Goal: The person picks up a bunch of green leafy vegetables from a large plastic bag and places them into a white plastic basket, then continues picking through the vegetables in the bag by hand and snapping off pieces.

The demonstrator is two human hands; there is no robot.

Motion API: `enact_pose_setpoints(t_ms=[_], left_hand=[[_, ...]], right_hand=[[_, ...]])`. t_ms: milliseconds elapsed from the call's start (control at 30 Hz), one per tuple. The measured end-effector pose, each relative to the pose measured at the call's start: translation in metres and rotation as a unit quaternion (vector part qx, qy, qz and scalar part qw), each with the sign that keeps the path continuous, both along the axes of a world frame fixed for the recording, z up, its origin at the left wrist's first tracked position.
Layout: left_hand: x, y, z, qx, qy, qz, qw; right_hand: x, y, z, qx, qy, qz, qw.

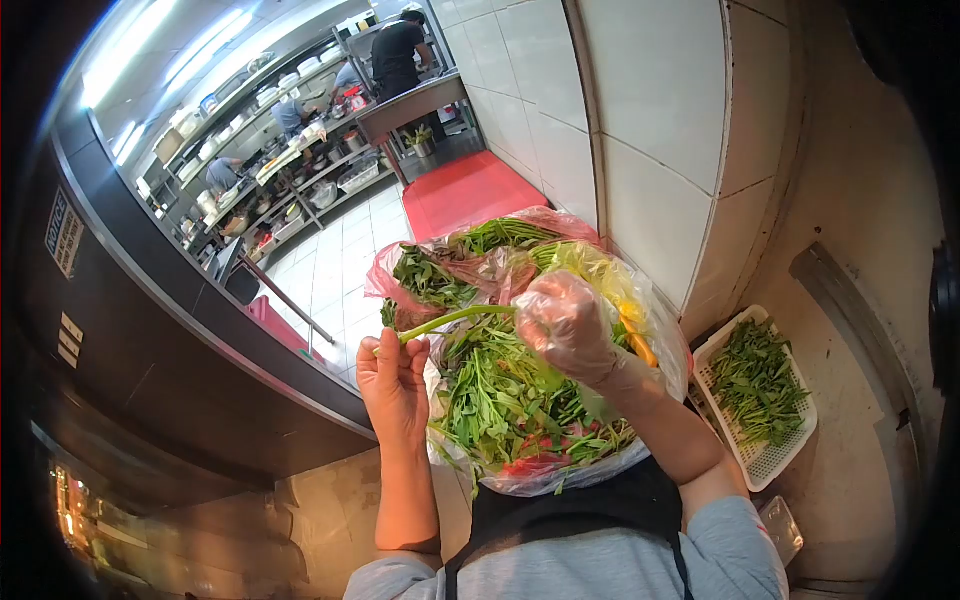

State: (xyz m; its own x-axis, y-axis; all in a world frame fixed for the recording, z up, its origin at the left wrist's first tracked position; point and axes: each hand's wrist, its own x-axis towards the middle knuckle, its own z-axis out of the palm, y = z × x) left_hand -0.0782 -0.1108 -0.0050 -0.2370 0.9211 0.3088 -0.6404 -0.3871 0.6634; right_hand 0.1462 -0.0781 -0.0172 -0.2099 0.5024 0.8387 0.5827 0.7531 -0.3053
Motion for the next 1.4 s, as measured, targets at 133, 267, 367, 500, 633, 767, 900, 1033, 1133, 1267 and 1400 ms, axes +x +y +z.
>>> enact_pose_setpoints(t_ms=[133, 267, 367, 500, 633, 767, 900, 1033, 1133, 1267, 1400], left_hand=[[0.002, 0.000, -0.005, 0.003, 0.002, 0.011, 1.000], [-0.011, 0.002, -0.005, 0.054, 0.039, 0.088, 0.994], [-0.016, 0.000, -0.003, 0.031, 0.190, 0.080, 0.978], [0.004, 0.001, -0.001, 0.035, 0.289, 0.015, 0.956], [0.015, 0.009, -0.005, 0.033, 0.265, 0.013, 0.964], [0.012, 0.015, -0.011, 0.050, 0.249, -0.015, 0.967], [0.028, 0.010, -0.013, 0.091, 0.248, -0.033, 0.964], [0.055, 0.009, -0.030, 0.186, 0.237, -0.018, 0.953], [0.081, 0.010, -0.049, 0.194, 0.223, -0.026, 0.955], [0.113, 0.004, -0.081, 0.211, 0.227, -0.059, 0.949], [0.127, -0.001, -0.090, 0.178, 0.146, -0.111, 0.967]], right_hand=[[0.001, 0.016, -0.026, -0.200, 0.302, 0.168, 0.917], [0.032, 0.027, -0.048, -0.292, 0.489, 0.248, 0.784], [0.034, 0.018, -0.019, -0.250, 0.397, 0.176, 0.865], [0.008, 0.004, -0.006, -0.175, 0.167, 0.196, 0.950], [-0.008, -0.010, -0.017, -0.327, 0.096, 0.276, 0.899], [-0.010, -0.009, -0.015, -0.147, 0.050, 0.244, 0.957], [0.001, -0.008, -0.011, -0.164, 0.067, 0.195, 0.965], [0.006, -0.015, -0.026, -0.370, 0.337, 0.287, 0.817], [0.019, -0.024, -0.042, -0.403, 0.464, 0.320, 0.721], [0.035, -0.048, -0.067, -0.384, 0.598, 0.272, 0.649], [0.071, -0.043, -0.123, -0.296, 0.606, 0.209, 0.708]])
